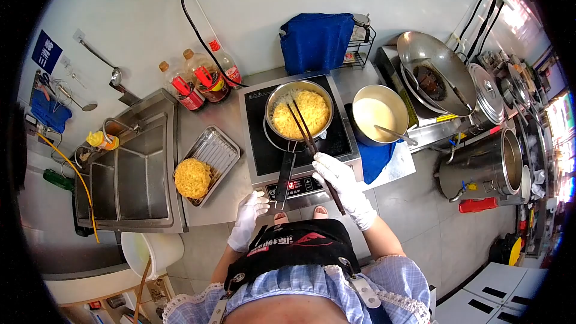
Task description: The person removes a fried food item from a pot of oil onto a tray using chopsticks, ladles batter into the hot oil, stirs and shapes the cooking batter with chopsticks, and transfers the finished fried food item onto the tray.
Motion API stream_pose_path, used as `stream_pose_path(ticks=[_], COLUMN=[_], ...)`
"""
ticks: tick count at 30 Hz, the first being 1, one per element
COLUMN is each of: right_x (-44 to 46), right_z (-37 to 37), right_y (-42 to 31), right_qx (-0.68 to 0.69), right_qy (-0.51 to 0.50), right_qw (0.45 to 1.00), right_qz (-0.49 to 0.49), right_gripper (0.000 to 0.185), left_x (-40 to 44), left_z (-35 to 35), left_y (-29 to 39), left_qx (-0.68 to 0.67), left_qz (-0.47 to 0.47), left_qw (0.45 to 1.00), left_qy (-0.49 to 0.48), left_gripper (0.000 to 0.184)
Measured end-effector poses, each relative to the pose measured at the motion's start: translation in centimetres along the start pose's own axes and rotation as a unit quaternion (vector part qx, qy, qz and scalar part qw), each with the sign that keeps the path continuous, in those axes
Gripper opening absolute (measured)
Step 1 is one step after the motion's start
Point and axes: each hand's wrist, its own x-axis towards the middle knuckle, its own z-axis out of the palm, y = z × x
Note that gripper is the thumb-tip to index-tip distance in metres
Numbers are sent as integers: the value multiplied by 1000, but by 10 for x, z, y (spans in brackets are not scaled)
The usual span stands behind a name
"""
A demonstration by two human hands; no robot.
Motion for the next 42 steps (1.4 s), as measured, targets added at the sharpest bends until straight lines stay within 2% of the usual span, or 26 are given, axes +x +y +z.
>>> stream_pose_path(ticks=[13, 20, 26, 42], right_x=[2, 7, -4, -5], right_z=[-1, -16, -10, -6], right_y=[-4, -14, -6, -2], right_qx=[2, -18, -36, -44], right_qy=[15, 71, 50, 46], right_qw=[1000, 997, 998, 998], right_qz=[2, 8, 26, 8], right_gripper=[38, 32, 26, 31], left_x=[2, 4, 6, 5], left_z=[0, 0, 6, 20], left_y=[-2, -1, 1, 4], left_qx=[-19, -7, -2, -4], left_qz=[6, -2, -14, -16], left_qw=[1000, 1000, 1000, 999], left_qy=[-9, -2, -11, -38], left_gripper=[36, 36, 37, 32])
